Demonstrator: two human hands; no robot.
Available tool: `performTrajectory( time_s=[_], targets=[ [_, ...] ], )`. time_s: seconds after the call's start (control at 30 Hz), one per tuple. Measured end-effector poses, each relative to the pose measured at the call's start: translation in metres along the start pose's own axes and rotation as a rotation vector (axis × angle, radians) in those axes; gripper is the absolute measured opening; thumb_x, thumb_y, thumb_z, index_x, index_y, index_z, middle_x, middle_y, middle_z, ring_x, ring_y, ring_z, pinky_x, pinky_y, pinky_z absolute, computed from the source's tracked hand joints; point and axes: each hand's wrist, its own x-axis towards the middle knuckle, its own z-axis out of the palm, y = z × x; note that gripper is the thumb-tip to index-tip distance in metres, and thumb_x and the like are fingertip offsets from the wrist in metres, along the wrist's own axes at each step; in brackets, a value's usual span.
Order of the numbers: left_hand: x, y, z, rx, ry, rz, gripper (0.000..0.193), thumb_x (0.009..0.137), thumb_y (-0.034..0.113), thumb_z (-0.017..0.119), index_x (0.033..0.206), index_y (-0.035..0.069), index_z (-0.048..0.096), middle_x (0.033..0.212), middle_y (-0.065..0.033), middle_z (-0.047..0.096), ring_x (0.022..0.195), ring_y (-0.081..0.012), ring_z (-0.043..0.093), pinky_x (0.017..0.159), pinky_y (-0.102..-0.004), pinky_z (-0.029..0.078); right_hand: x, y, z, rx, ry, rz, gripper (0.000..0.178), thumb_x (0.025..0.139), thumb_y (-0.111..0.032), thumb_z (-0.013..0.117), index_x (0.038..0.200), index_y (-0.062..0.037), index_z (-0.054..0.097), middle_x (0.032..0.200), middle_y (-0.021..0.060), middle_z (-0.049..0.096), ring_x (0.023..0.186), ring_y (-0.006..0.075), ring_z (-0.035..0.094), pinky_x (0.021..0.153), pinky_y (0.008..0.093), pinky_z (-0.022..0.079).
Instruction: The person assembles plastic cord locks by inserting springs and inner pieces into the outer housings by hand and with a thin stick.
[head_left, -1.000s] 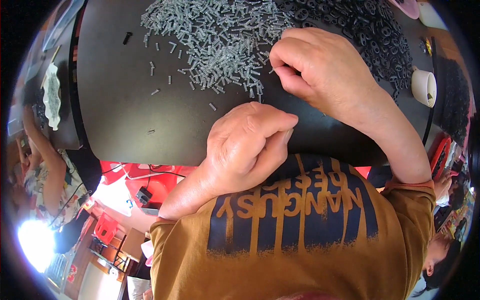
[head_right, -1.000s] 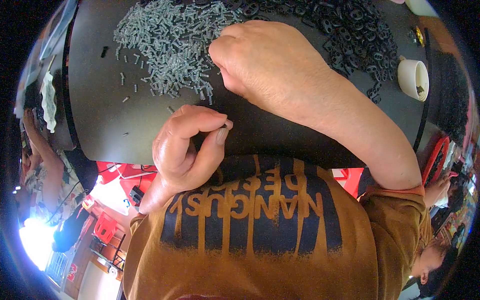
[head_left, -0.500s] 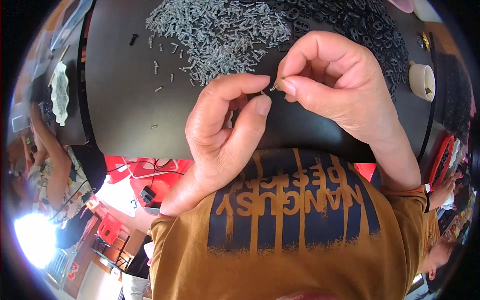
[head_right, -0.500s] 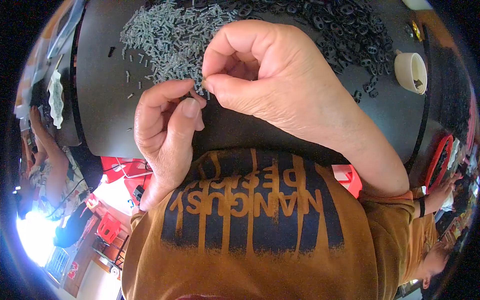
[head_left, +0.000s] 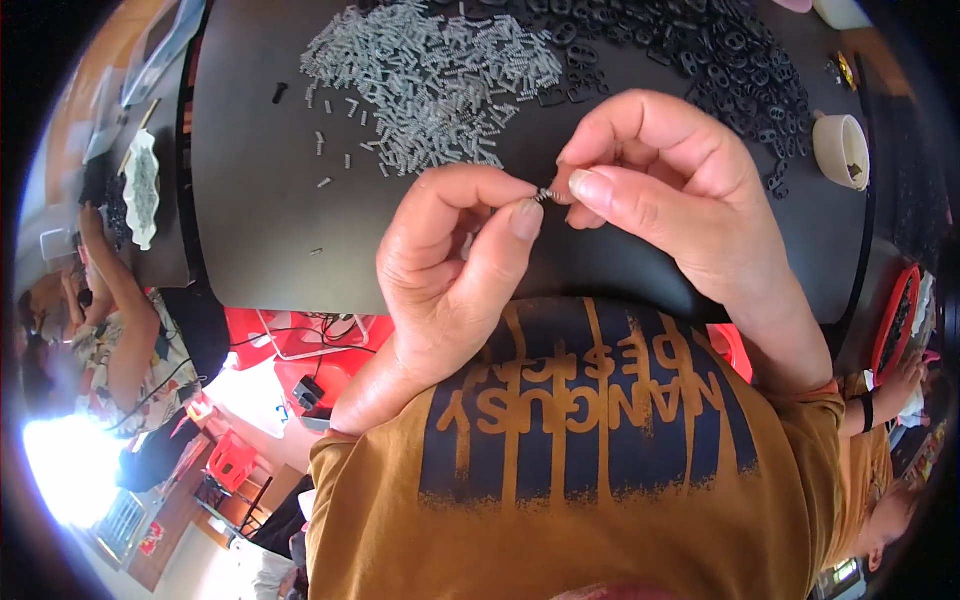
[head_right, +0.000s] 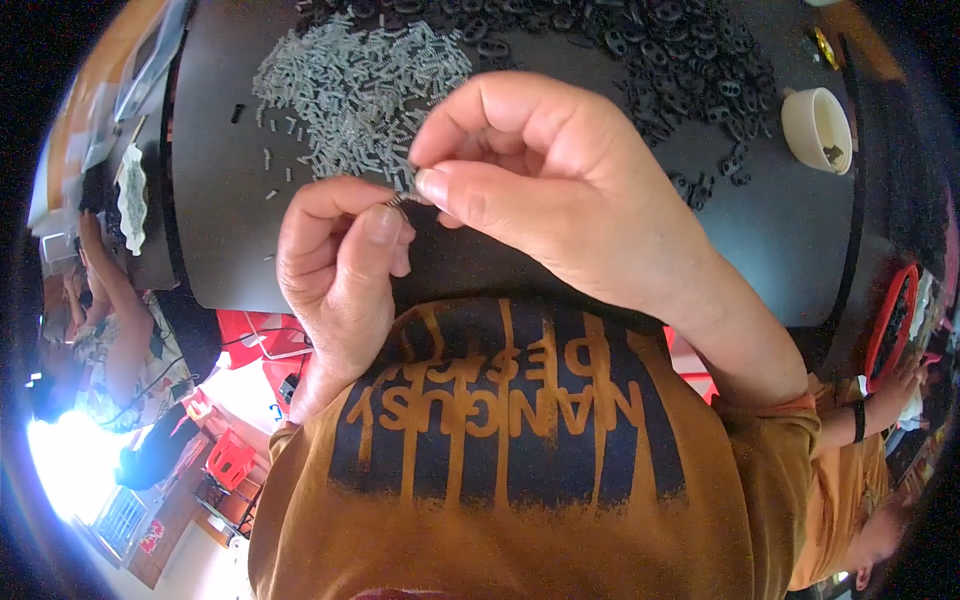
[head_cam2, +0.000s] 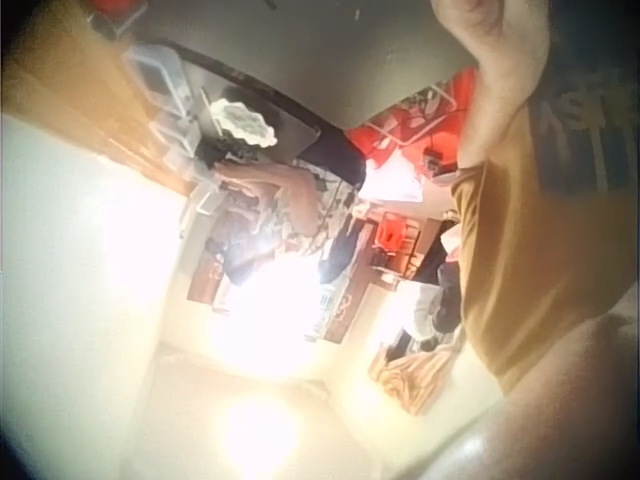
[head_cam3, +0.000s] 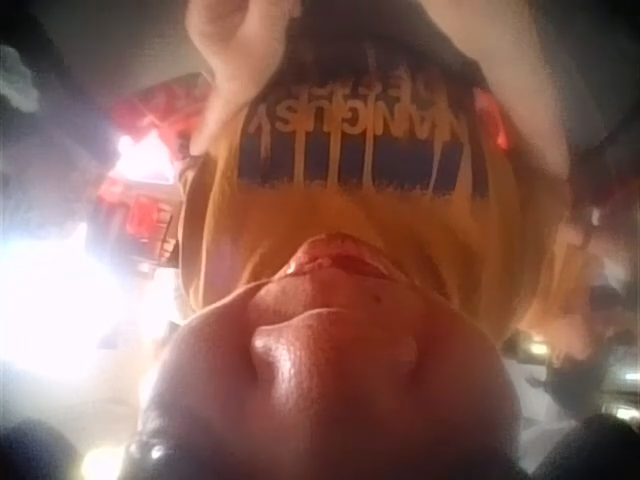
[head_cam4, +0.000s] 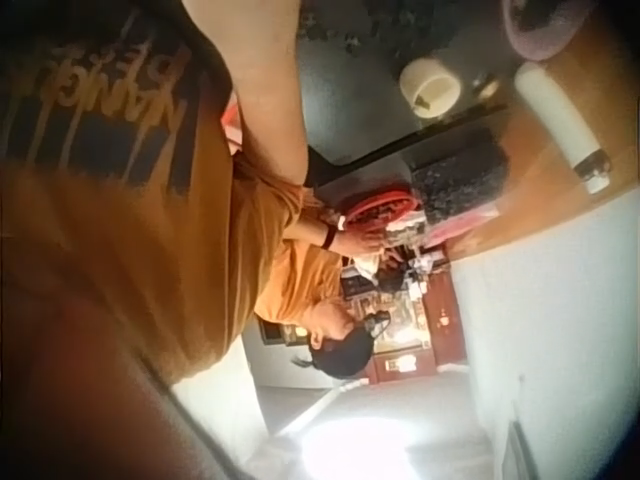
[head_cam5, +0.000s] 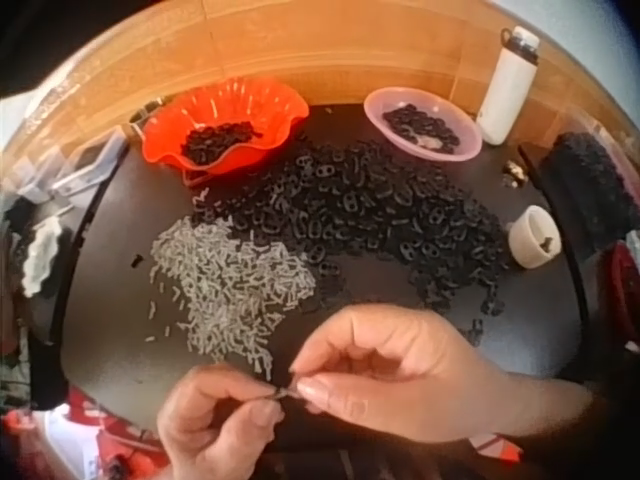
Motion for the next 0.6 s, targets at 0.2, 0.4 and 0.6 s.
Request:
performTrajectory(
  time_s=[0.2, 0.4, 0.6],
  targets=[
    [0.001, -0.010, 0.004, 0.145, 0.086, 0.055, 0.008, 0.075, -0.003, 0.058, 0.081, 0.002, 0.056, 0.073, -0.0045, 0.056, 0.062, -0.0090, 0.053, 0.053, -0.0212, 0.043, -0.001, 0.003, 0.007, -0.091, 0.028, 0.185, 0.016, 0.085, -0.013, 0.053, 0.093, 0.0010, 0.055, 0.082, 0.0015, 0.057, 0.075, 0.0059, 0.053, 0.065, 0.0193, 0.045],
    [0.006, -0.011, 0.001, 0.337, 0.054, 0.214, 0.011, 0.073, -0.001, 0.060, 0.081, 0.004, 0.055, 0.073, -0.0054, 0.056, 0.059, -0.0117, 0.053, 0.052, -0.0224, 0.042, 0.003, 0.017, 0.002, -0.087, 0.039, 0.101, 0.017, 0.085, -0.015, 0.054, 0.091, 0.0006, 0.057, 0.080, 0.0036, 0.060, 0.069, 0.0071, 0.055, 0.062, 0.0199, 0.046],
    [0.010, -0.010, -0.004, 0.406, 0.078, 0.227, 0.010, 0.074, -0.001, 0.059, 0.082, 0.004, 0.056, 0.072, -0.0054, 0.056, 0.060, -0.0121, 0.054, 0.051, -0.0230, 0.043, 0.008, 0.016, 0.001, -0.034, -0.009, 0.192, 0.020, 0.085, -0.018, 0.054, 0.088, 0.0010, 0.059, 0.077, 0.0056, 0.061, 0.065, 0.0095, 0.056, 0.060, 0.0208, 0.046]
  ],
)
